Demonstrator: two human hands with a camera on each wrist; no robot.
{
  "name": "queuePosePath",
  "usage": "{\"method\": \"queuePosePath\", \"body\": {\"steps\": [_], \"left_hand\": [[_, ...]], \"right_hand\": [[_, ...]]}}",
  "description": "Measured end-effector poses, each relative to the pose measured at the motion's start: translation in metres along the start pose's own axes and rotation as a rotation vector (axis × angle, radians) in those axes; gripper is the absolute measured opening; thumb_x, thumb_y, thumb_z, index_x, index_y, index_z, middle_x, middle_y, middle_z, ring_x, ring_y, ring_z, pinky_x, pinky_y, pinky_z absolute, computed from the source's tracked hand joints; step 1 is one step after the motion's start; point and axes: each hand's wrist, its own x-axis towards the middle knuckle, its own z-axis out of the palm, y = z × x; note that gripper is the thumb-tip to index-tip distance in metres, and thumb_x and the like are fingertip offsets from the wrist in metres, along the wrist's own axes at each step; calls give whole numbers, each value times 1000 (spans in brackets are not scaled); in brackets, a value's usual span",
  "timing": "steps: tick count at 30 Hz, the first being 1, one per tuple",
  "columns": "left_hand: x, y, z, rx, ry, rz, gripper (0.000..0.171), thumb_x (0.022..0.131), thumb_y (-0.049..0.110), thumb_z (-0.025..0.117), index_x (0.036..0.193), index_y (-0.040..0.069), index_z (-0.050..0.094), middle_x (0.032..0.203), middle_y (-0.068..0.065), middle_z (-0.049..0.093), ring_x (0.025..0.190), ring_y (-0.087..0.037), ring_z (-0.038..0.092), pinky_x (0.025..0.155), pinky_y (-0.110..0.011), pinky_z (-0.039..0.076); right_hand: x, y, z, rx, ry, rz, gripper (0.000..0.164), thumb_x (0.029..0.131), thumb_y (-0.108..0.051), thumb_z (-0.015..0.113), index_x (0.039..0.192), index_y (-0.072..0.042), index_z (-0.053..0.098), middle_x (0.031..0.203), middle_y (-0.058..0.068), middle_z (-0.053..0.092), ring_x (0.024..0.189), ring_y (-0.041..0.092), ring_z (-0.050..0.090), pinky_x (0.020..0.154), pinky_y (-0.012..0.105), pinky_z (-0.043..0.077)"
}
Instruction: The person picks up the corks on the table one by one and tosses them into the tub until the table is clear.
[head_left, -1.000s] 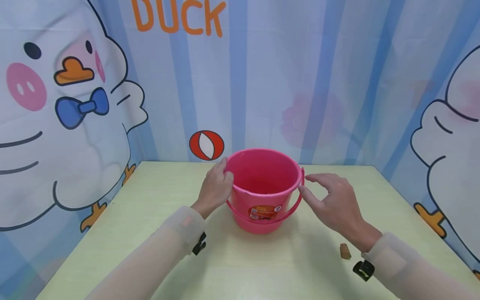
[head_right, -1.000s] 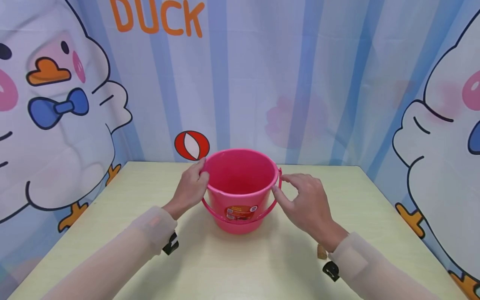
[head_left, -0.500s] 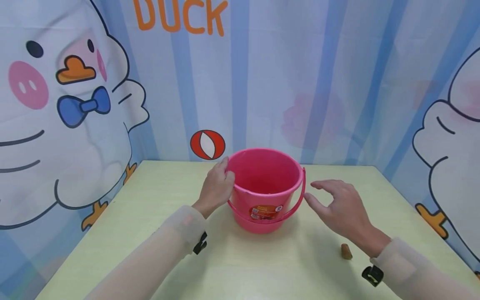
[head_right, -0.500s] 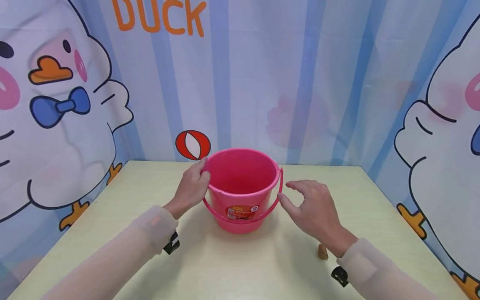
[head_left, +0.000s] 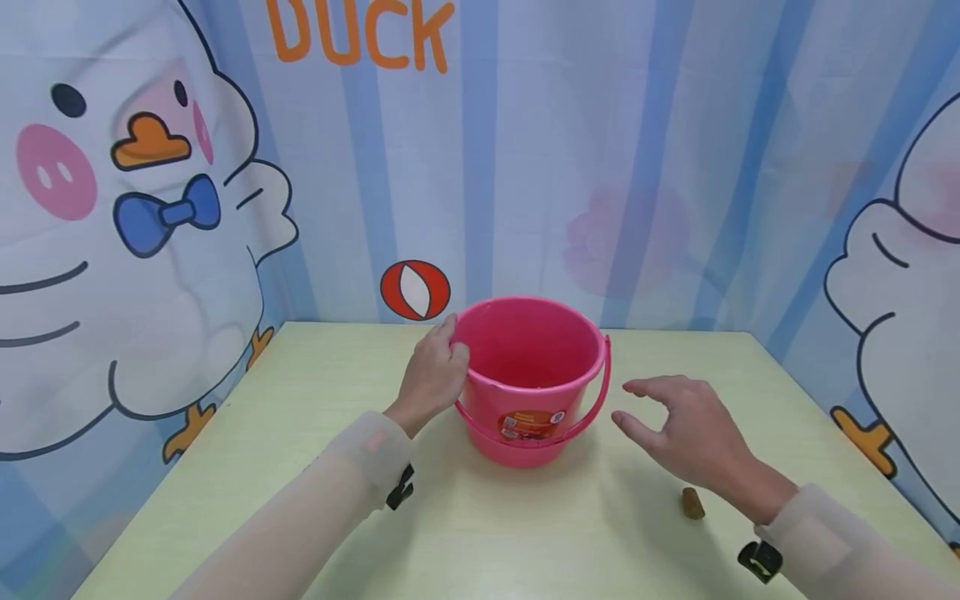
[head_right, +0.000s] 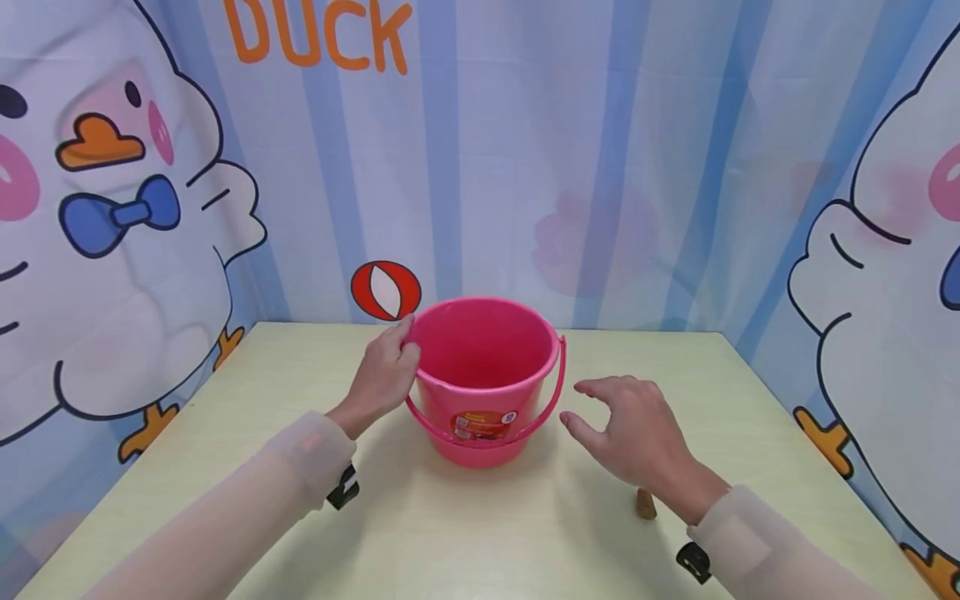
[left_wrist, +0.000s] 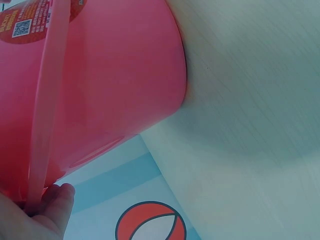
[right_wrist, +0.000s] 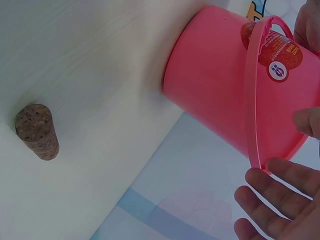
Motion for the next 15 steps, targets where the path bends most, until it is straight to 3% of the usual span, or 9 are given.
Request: {"method": "queuePosePath", "body": {"steps": [11,15], "left_hand": [[0,-1,-1,6,-2,7,65,103,24,50,163,11,28,157,-6,43,135,-29,48,96,-44,56],[0,-1,0,11,-1,12,65,103,24,50,163,11,28,157,-6,43,135,-29,48,96,-44,56]], "right_hand": [[-7,8,0,-34,-92,-50,42,85,-35,83,117,-9,77,113,10,76,105,34,70,93,65,51],[-9,10,1,-53,-136,-23,45,83,-37,85,117,-9,76,114,10,76,108,36,69,93,65,52]]}}
